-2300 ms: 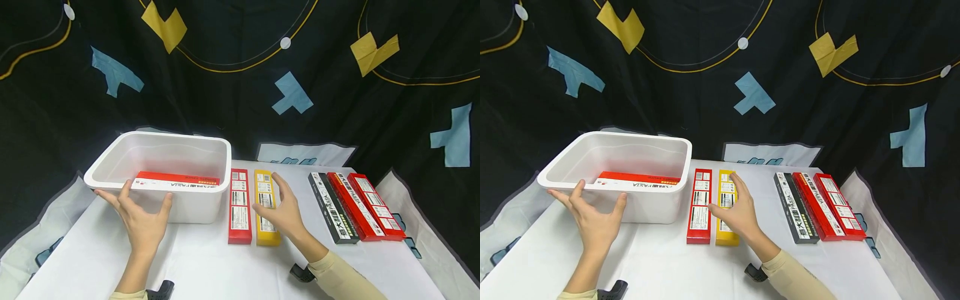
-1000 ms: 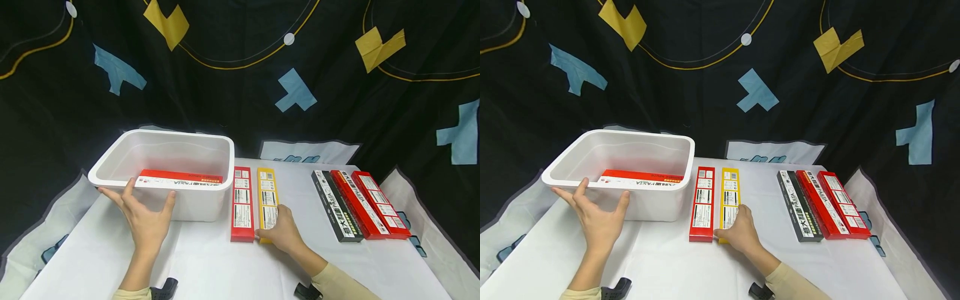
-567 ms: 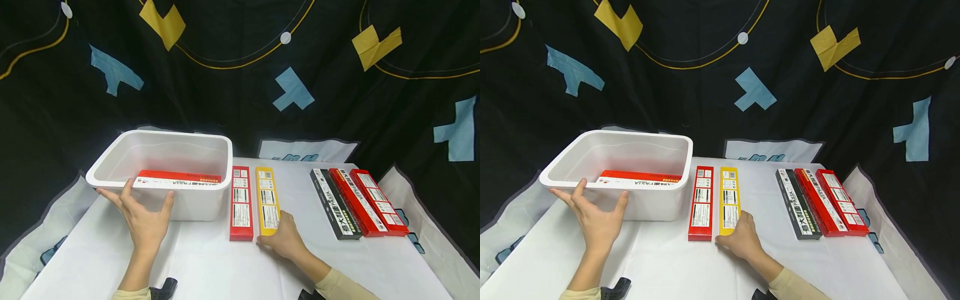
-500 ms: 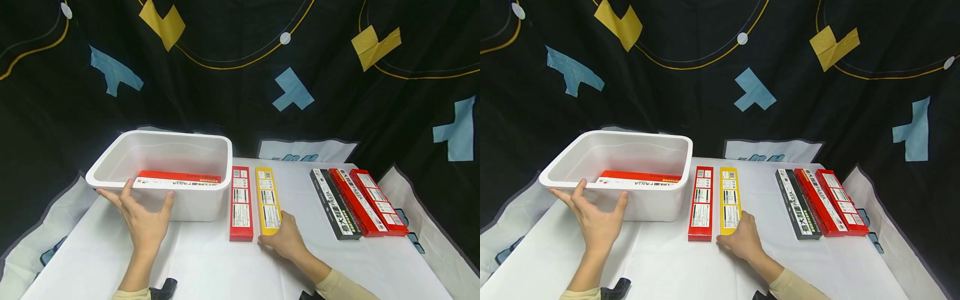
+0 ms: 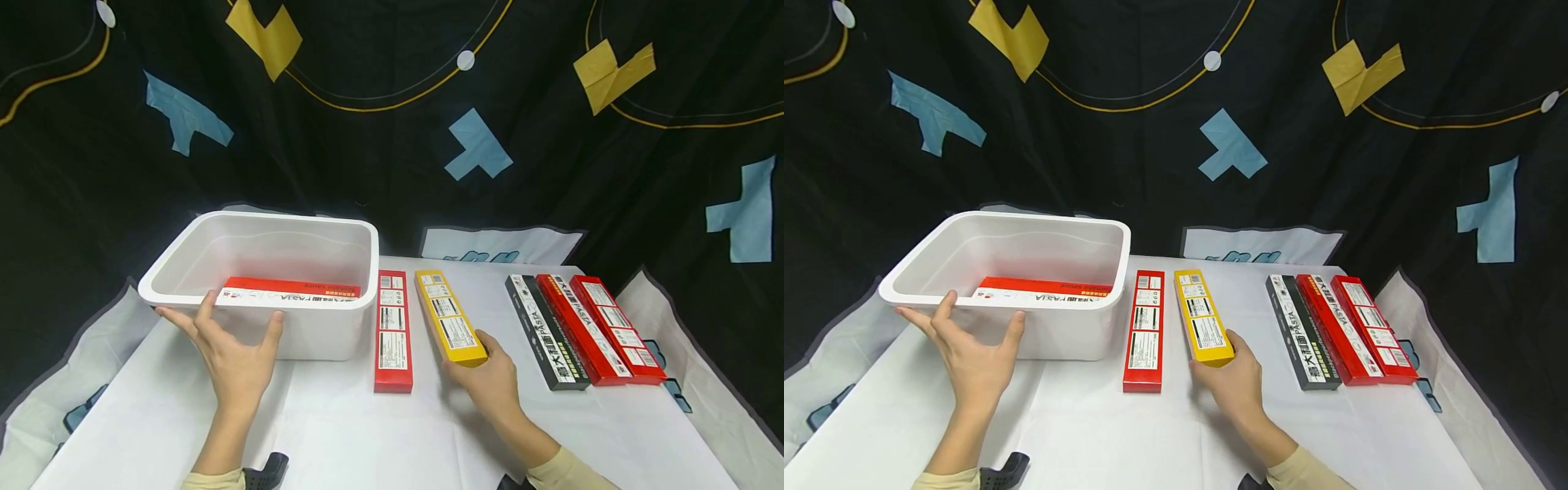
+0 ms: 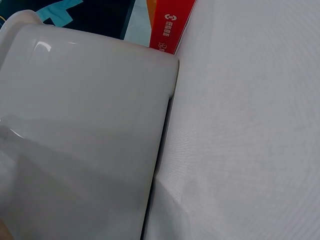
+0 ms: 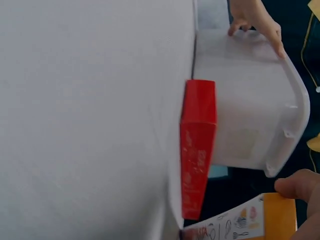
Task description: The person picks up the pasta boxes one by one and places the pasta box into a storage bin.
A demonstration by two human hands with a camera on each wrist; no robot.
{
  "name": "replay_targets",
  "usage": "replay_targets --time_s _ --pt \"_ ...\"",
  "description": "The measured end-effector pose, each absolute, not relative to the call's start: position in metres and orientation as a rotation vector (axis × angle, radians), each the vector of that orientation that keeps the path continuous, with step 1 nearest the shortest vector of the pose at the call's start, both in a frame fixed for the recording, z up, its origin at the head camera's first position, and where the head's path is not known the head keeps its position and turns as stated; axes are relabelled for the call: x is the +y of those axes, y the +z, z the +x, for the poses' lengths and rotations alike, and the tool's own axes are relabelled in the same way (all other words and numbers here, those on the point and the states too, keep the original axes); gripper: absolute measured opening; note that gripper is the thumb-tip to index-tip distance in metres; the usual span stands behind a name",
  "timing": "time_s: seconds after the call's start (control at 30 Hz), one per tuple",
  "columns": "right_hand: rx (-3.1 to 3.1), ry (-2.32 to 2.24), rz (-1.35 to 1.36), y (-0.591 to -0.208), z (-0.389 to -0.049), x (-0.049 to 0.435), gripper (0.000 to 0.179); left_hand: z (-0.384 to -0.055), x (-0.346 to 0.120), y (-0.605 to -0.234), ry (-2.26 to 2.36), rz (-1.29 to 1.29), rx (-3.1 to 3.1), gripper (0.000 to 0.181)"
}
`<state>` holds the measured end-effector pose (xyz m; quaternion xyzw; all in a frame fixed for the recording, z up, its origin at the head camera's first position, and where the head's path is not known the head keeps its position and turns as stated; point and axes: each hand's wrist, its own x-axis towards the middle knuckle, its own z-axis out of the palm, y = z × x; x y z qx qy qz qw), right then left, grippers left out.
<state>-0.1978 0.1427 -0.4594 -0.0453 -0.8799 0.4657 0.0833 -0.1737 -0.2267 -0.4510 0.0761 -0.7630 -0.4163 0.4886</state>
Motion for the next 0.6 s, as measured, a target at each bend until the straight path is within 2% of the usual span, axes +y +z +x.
replay_targets --time_s 0.13,0.4,0.6 --pt "-2.507 1.463 -0.163 -0.450 -0.199 0.148 0.085 -0.174 -0.227 -0.451 -1.002 0.173 -1.850 0.094" --pt "-2.199 1.656 -0.104 -0.426 -0.209 0.161 0.067 -0.174 -0.227 -0.452 -1.004 0.176 -1.851 0.094" --pt "-2.109 1.735 -0.033 -0.414 -0.214 0.170 0.064 -0.175 -0.227 -0.452 -1.008 0.184 -1.858 0.094"
